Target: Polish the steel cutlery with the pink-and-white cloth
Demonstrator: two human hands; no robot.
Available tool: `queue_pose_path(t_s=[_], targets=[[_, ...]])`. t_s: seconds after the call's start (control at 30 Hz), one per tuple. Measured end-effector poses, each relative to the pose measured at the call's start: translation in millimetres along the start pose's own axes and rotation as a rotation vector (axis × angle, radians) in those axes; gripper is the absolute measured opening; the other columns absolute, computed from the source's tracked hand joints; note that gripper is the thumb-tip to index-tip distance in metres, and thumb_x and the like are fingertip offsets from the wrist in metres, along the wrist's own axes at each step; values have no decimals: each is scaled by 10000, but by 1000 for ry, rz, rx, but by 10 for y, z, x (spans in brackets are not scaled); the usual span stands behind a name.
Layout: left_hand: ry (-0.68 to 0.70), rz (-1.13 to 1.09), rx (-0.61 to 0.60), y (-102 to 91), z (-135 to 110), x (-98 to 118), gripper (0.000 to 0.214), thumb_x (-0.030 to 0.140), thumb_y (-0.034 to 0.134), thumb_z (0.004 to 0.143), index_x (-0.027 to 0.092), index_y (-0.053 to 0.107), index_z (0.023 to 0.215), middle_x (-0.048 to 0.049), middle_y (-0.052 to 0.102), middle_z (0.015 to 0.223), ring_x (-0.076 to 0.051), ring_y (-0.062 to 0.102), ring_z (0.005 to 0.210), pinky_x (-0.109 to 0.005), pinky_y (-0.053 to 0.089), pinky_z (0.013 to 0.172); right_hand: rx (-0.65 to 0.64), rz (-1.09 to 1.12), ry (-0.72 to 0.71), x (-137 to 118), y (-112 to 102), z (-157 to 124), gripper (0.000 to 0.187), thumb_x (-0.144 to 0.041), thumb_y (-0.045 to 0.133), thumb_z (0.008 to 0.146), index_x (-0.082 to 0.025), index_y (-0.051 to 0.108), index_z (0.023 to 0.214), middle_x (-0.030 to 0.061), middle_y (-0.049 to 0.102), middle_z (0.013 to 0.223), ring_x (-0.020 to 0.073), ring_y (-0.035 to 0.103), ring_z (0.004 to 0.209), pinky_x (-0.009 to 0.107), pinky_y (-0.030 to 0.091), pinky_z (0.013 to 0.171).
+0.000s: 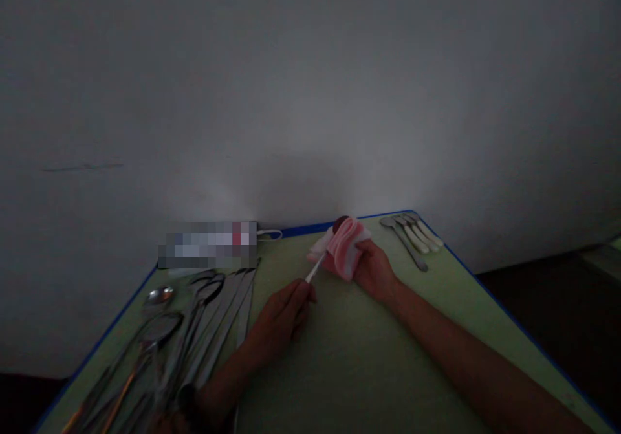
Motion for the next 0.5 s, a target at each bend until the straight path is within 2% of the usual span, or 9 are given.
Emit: queue_pose_path(t_s=[0.13,0.23,0.3,0.37,0.5], targets=[[4,-48,58,-35,12,8,372,488,334,880,173,502,775,95,334,468,-61,323,368,-159,266,358,-12,-28,-16,8,-21,16,147,-139,473,710,-165,606,768,18,669,689,172,630,743,311,500,777],[11,-36,36,-40,8,2,369,484,342,882,174,509,768,96,341,464,-62,329,371,-163,270,368,-55,-53,-15,24,-38,36,161,-114,499,704,-178,613,797,0,669,691,154,625,699,299,501,768],[14,2,17,-38,1,3,376,481,342,884,172,521,764,94,346,459,-65,335,380,-167,277,383,-40,-47,-16,29,-65,52,174,-116,499,708,-185,616,817,-7,671,694,146,622,668,307,501,773],[9,54,17,-37,-8,17,387,478,334,886,170,530,757,92,349,449,-71,337,385,-174,278,394,-39,-35,-25,22,-81,61,167,-172,484,744,-183,621,840,9,684,746,161,630,716,329,498,791],[-1,183,-23,-14,-25,74,388,471,343,880,169,535,729,84,369,451,-82,351,394,-186,274,405,-162,-188,-142,-49,-43,30,284,-353,438,801,-214,609,979,36,668,1000,216,610,920,413,482,822]])
Point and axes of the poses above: each hand's wrist, its own z-axis towards the middle knuckle, its own y-axis out of the palm, x = y × z, the point moved 3 cm from there along z, towards the middle knuckle
